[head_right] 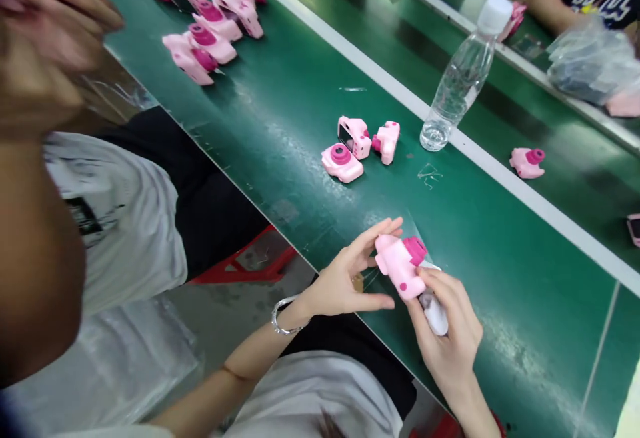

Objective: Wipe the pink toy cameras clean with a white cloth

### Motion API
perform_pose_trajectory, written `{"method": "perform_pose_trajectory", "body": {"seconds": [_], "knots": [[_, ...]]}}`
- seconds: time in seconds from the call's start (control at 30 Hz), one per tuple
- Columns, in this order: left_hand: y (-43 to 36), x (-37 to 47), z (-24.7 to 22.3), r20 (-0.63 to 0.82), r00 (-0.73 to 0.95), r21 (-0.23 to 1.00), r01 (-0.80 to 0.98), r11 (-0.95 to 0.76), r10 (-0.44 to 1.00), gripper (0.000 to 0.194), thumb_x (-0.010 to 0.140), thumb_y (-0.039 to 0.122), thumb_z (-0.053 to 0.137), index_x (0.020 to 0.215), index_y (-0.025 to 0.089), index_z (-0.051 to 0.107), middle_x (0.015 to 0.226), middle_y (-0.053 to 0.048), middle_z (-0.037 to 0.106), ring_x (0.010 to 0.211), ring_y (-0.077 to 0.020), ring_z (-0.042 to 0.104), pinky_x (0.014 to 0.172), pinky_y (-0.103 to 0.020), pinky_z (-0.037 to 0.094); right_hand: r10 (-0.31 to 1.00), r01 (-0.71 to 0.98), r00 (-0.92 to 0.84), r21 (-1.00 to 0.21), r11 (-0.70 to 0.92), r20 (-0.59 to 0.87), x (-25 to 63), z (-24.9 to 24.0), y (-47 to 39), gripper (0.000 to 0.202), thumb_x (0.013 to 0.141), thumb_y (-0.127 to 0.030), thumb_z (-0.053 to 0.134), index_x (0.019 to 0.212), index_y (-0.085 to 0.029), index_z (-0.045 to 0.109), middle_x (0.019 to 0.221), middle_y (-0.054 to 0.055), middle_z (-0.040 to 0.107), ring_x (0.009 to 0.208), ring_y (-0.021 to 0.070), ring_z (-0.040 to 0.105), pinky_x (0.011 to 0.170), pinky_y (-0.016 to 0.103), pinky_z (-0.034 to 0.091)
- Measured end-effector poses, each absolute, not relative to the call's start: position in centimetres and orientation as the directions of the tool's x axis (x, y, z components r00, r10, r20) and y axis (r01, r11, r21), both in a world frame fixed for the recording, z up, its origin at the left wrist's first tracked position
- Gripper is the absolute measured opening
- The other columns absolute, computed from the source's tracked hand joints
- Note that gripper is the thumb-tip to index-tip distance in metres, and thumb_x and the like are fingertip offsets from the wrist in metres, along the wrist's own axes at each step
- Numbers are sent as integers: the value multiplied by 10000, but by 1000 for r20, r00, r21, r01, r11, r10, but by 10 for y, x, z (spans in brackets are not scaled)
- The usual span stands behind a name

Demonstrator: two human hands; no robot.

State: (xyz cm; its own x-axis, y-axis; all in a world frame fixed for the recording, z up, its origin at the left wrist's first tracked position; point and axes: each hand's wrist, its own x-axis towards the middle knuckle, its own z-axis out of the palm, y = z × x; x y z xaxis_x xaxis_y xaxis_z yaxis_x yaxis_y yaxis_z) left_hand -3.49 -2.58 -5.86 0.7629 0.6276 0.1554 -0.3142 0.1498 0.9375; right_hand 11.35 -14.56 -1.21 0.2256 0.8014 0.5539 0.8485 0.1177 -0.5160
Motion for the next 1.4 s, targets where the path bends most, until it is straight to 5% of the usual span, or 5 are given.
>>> {"method": "perform_pose_trajectory", "body": {"seconds": [0.4,0.53,0.9,1.1,1.4], "knots": [[-33,-10,-63,114,819,751,-441,491,562,1247,495,547,968,1544,307,337,1638,-136,368,1518,-344,361,1223,-473,378,721,962,41,-221,158,692,92,-11,-157,350,794,-62,788,1053,-290,725,988,-5,657,802,122,660,653,228,580],[-24,-9,-62,-2,888,551,-382,742,459,1185,431,697,876,1457,263,474,1609,-149,418,1450,-388,458,1065,-451,522,758,937,-74,-214,275,648,90,0,-163,248,780,-56,794,931,-235,712,920,-9,613,740,113,622,640,240,583],[-23,-10,-44,-171,899,624,-218,751,403,729,963,439,26,1512,189,435,1484,-40,579,1324,-211,596,982,-340,520,792,912,-8,-320,256,610,87,5,-158,242,834,-45,748,978,-225,676,878,-28,603,652,81,610,571,235,546],[-30,-10,-53,-110,874,659,-293,693,474,578,949,478,412,1470,239,487,1486,-27,581,1341,-258,586,1054,-407,499,782,937,26,-287,198,623,90,-4,-161,404,786,-42,782,1110,-267,694,881,-22,643,686,115,639,610,256,562],[-47,-12,-72,-5,622,957,-225,185,783,1154,557,470,942,1547,231,398,1522,-143,514,1391,-354,490,1201,-442,378,871,930,78,-351,112,485,115,-22,-144,264,980,-300,599,1236,-258,652,992,39,692,766,126,703,590,194,546]]}}
